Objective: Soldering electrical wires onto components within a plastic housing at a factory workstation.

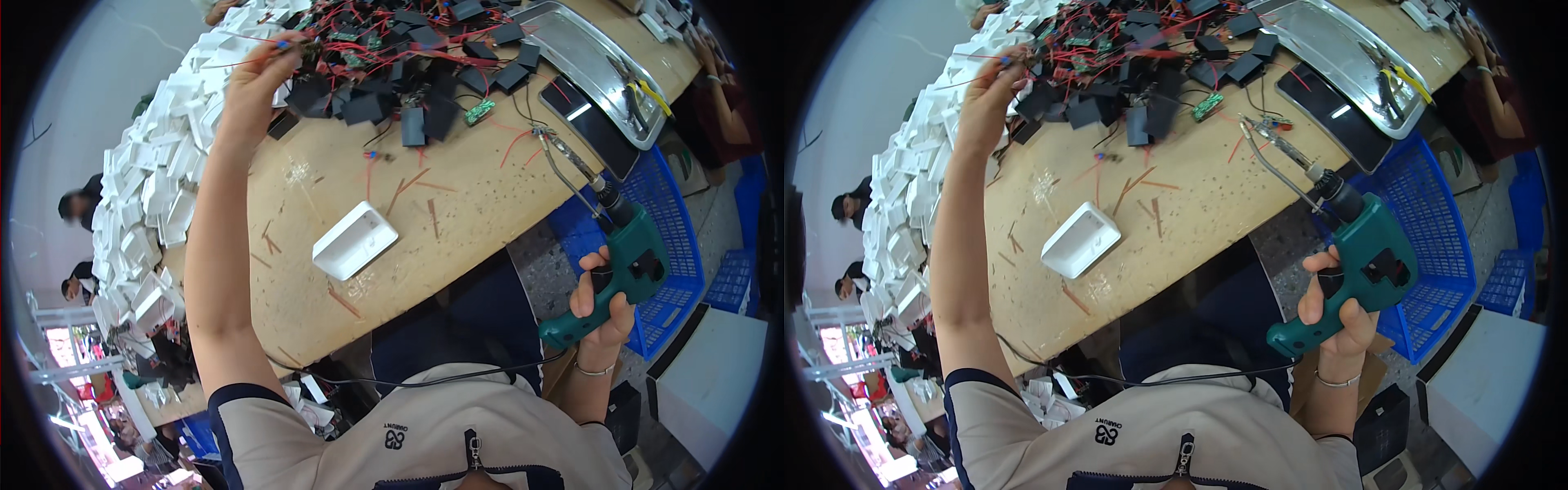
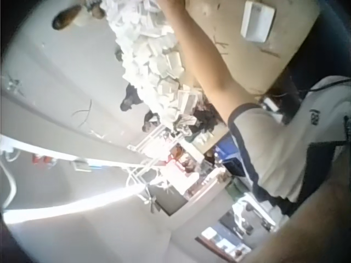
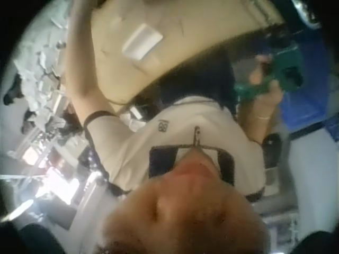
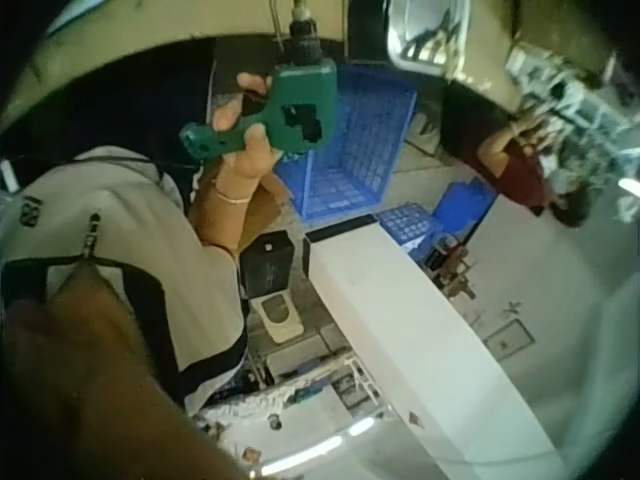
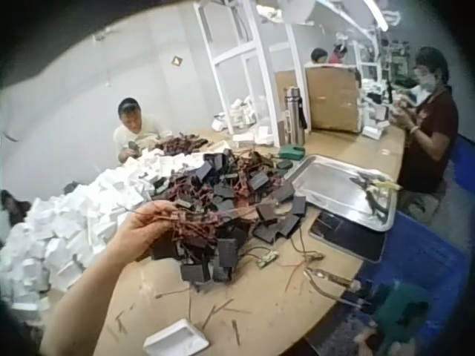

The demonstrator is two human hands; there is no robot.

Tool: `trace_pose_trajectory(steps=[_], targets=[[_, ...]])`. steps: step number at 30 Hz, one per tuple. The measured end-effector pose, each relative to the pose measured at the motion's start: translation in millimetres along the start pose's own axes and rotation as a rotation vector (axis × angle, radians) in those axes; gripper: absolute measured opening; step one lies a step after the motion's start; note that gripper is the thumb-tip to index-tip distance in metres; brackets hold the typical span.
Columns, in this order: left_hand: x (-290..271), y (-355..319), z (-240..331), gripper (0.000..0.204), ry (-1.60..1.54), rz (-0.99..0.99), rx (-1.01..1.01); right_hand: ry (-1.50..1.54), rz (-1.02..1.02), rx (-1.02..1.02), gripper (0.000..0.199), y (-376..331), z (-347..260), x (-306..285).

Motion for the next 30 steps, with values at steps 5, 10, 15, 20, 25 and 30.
trace_pose_trajectory(steps=[5, 10, 15, 20, 25, 30], targets=[[-74, -31, 27, 0.030, -0.104, 0.256, 0.004, 0.010, -0.034, 0.028, 0.062, -1, 6, 9], [-82, -106, 58, 0.023, 0.646, 0.347, 0.316, 0.030, -0.085, 0.088, 0.062, 1, 13, 18], [-27, -200, 32, 0.025, 1.367, 0.002, 0.029, 0.051, -0.134, 0.136, 0.063, 0, 23, 32], [-15, -234, 43, 0.048, 1.209, -0.113, -0.180, 0.050, -0.185, 0.178, 0.063, 0, 35, 41], [-19, -235, 66, 0.056, 0.971, -0.147, 0.146, 0.042, -0.247, 0.206, 0.064, -4, 47, 57], [-9, -230, 45, 0.054, 0.853, -0.202, 0.259, 0.033, -0.271, 0.278, 0.066, -9, 62, 72]])
Point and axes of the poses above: each hand's wrist, its own y-axis towards the middle knuckle, its own x-axis out of the palm, z = x × y, the point moved 8 cm from there along y, towards the middle knuckle, and after that the axes turned 11 degrees about z, right-handed, at the moved point
